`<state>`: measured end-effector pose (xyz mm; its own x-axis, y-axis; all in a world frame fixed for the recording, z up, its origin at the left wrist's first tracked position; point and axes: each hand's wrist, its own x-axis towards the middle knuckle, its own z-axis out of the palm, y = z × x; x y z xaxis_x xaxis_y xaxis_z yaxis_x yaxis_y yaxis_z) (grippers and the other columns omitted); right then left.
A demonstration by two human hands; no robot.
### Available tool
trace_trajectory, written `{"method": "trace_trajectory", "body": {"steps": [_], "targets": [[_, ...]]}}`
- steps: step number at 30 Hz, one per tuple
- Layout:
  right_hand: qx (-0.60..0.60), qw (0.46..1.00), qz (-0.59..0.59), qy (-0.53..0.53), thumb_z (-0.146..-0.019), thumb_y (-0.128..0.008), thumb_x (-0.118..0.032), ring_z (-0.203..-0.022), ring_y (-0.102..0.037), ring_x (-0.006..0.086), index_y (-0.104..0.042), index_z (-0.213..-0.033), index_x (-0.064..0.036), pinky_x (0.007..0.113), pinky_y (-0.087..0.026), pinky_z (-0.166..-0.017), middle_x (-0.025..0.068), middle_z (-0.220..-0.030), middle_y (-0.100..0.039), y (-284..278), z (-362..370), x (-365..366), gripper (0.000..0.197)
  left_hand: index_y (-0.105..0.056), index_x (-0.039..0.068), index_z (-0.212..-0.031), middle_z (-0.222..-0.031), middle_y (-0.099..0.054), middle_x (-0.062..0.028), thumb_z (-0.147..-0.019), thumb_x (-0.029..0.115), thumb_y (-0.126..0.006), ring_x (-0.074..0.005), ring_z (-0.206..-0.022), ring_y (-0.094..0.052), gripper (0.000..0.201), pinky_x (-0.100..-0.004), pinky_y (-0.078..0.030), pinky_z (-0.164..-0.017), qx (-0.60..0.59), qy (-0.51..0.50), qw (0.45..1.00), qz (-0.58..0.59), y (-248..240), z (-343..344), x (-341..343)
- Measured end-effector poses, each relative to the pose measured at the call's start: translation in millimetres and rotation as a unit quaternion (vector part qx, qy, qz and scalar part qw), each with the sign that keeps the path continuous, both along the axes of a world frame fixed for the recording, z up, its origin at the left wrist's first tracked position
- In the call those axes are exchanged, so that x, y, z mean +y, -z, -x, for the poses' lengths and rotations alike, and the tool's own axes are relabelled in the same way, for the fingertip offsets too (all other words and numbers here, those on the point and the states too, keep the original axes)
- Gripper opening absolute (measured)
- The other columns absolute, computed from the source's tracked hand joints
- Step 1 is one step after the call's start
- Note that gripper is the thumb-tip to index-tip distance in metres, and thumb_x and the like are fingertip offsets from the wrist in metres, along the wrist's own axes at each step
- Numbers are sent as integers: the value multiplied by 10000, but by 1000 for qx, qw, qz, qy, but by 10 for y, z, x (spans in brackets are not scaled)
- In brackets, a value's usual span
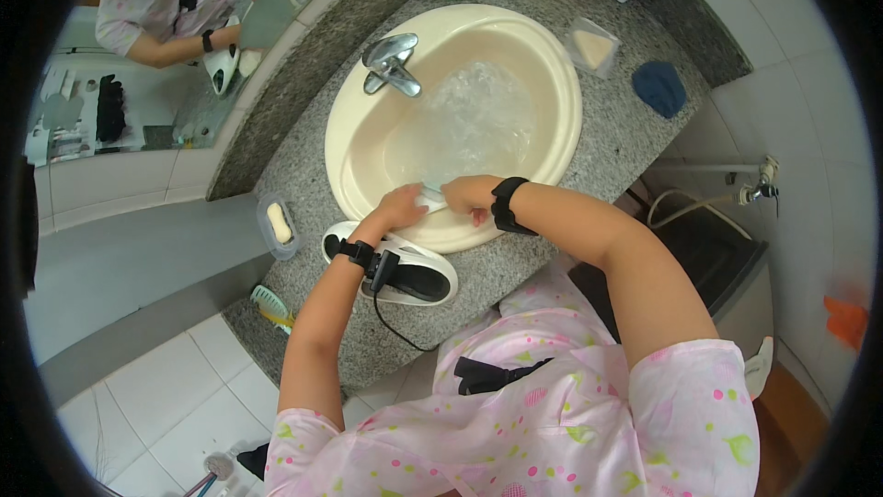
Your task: Clean a white shoe and a brush in the bathroom sink.
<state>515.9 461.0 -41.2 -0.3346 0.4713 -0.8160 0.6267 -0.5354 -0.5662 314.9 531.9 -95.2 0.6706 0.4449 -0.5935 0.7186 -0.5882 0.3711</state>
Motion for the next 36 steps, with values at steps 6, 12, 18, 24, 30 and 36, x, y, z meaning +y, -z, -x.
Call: {"method": "trace_trajectory", "body": {"steps": [6, 12, 18, 24, 30, 36], "targets": [[13, 999, 44, -14, -800, -393, 43, -578, -652, 227, -519, -1021, 108, 334, -532, -483, 214, -918, -590, 254, -124, -113, 263, -489, -28, -1250, -1071, -630, -265, -826, 261, -628, -403, -1017, -603, 532, -432, -474, -873, -70, -3, 992, 103, 129, -61, -151], [40, 995, 88, -5, -768, -394, 79, -601, -648, 211, -521, -1013, 114, 313, -534, -492, 190, -922, -581, 13, -339, -153, 278, -438, -11, -1163, -977, -638, -259, -813, 220, -638, -423, -938, -608, 464, -459, -485, -808, -70, -4, 995, 66, -120, -273, -412], [64, 993, 101, -13, -824, -359, 13, -609, -638, 196, -434, -1229, -5, 300, -537, -493, 145, -869, -584, 42, -454, -251, 413, -397, 6, -1132, -945, -640, -251, -789, 169, -663, -419, -915, -613, 463, -458, -492, -778, -103, -2, 993, 58, -210, -354, -435], [46, 993, 105, 24, -855, -351, -36, -595, -634, 166, -360, -1326, -108, 291, -539, -483, 124, -857, -590, 16, -469, -394, 476, -395, -7, -1122, -910, -637, -255, -733, 106, -692, -419, -897, -618, 502, -462, -498, -759, -99, 3, 995, 31, -259, -544, -449], [61, 991, 82, 90, -821, -378, 52, -539, -549, 157, -471, -1141, 43, 280, -511, -449, 96, -760, -543, -63, -489, -432, 333, -365, -40, -1188, -874, -629, -280, -733, 46, -641, -433, -876, -616, 539, -473, -497, -758, -78, -7, 996, 34, -20, -612, -476], [9, 992, 93, 85, -832, -363, 39, -528, -558, 156, -482, -1155, 11, 289, -499, -425, 106, -730, -555, 136, -636, -398, 345, -193, -43, -1434, -998, -604, -296, -765, -48, -498, -442, -959, -581, 735, -475, -472, -827, -105, -12, 994, 33, 29, -602, -653]]}}
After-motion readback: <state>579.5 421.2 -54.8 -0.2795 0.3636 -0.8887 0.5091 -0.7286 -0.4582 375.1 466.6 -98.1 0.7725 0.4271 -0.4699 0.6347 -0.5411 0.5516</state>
